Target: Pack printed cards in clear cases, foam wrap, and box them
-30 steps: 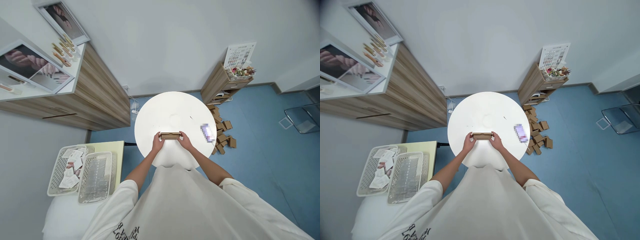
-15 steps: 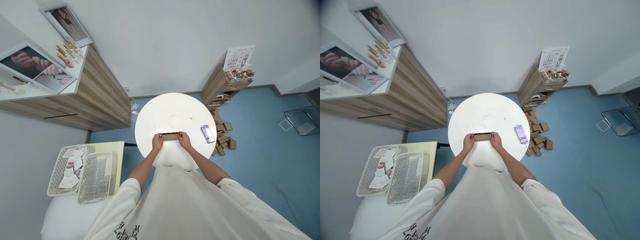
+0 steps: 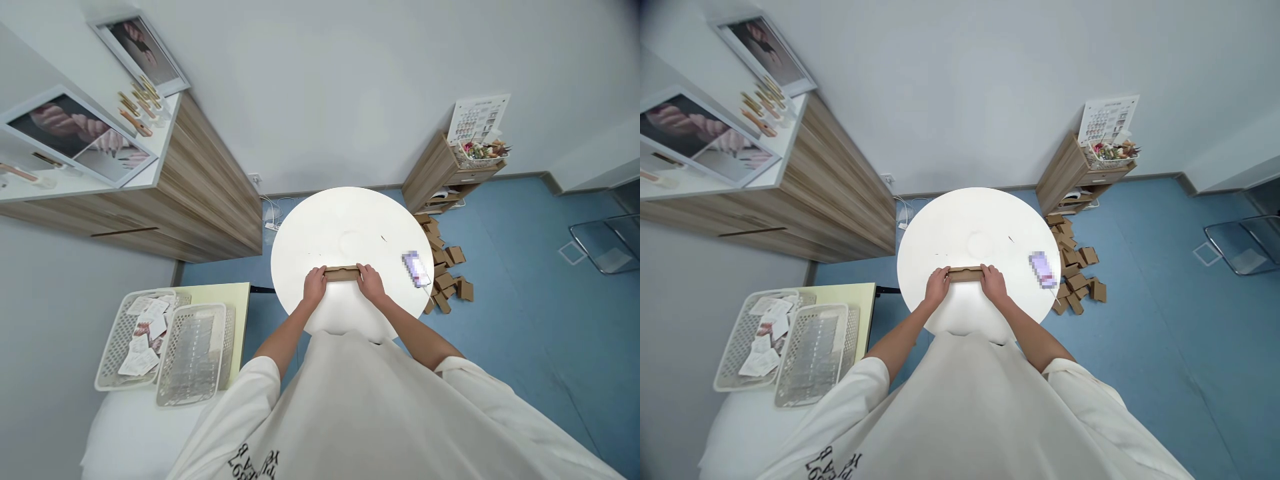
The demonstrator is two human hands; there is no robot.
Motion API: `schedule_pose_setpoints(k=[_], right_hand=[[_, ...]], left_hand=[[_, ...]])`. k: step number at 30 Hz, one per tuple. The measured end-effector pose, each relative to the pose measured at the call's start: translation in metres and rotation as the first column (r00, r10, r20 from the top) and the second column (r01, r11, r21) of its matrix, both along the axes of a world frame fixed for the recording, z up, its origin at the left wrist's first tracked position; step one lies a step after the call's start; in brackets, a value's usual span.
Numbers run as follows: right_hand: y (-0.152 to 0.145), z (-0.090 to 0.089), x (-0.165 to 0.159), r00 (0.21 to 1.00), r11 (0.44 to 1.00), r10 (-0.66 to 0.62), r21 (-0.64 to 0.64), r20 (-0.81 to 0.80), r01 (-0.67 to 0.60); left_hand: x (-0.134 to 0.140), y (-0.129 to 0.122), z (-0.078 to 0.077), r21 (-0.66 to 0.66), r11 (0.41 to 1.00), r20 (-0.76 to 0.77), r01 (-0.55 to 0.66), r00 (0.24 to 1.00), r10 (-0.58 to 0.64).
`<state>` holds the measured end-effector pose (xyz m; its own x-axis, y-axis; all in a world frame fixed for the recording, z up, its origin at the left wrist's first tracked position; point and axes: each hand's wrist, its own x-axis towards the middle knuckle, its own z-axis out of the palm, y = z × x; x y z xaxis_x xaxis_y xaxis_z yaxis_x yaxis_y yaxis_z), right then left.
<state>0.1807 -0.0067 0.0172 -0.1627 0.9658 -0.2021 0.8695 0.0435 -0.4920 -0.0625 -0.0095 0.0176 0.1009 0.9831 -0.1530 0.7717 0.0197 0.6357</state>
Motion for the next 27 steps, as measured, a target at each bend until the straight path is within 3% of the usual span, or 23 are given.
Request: schedule_pose_setpoints(k=[6, 11, 15, 19, 22, 27], right_hand=[[-0.02, -0.012, 0.006, 0.996, 0.991, 0.085, -0.105, 0.005, -0.084], [-0.023, -0.013, 0.005, 0.997, 0.986, 0.06, -0.153, -0.047, -0.066], [-0.015, -0.01, 0.004, 0.984, 0.989, -0.063, -0.143, -0.164, 0.04], [-0.005, -0.006, 0.001, 0.892, 0.936, -0.329, -0.231, -0.31, 0.265], [-0.003, 0.001, -0.002, 0.824, 0.905, -0.415, -0.266, -0.386, 0.331], [-0.021, 0.009, -0.006, 0.781, 0.896, -0.441, -0.268, -0.443, 0.354]], left_hand=[[-0.003, -0.027, -0.008, -0.024, 0.992, -0.037, 0.124, 0.991, -0.125], [-0.002, -0.033, -0.015, -0.064, 0.991, -0.017, 0.121, 0.992, -0.123], [0.0, -0.022, -0.016, -0.057, 0.998, 0.137, -0.037, 0.99, 0.045], [0.004, -0.004, -0.012, -0.293, 0.911, 0.273, -0.292, 0.887, 0.372], [0.007, 0.001, -0.008, -0.39, 0.885, 0.339, -0.253, 0.855, 0.394], [0.012, -0.02, -0.007, -0.351, 0.916, 0.407, -0.197, 0.848, 0.338]])
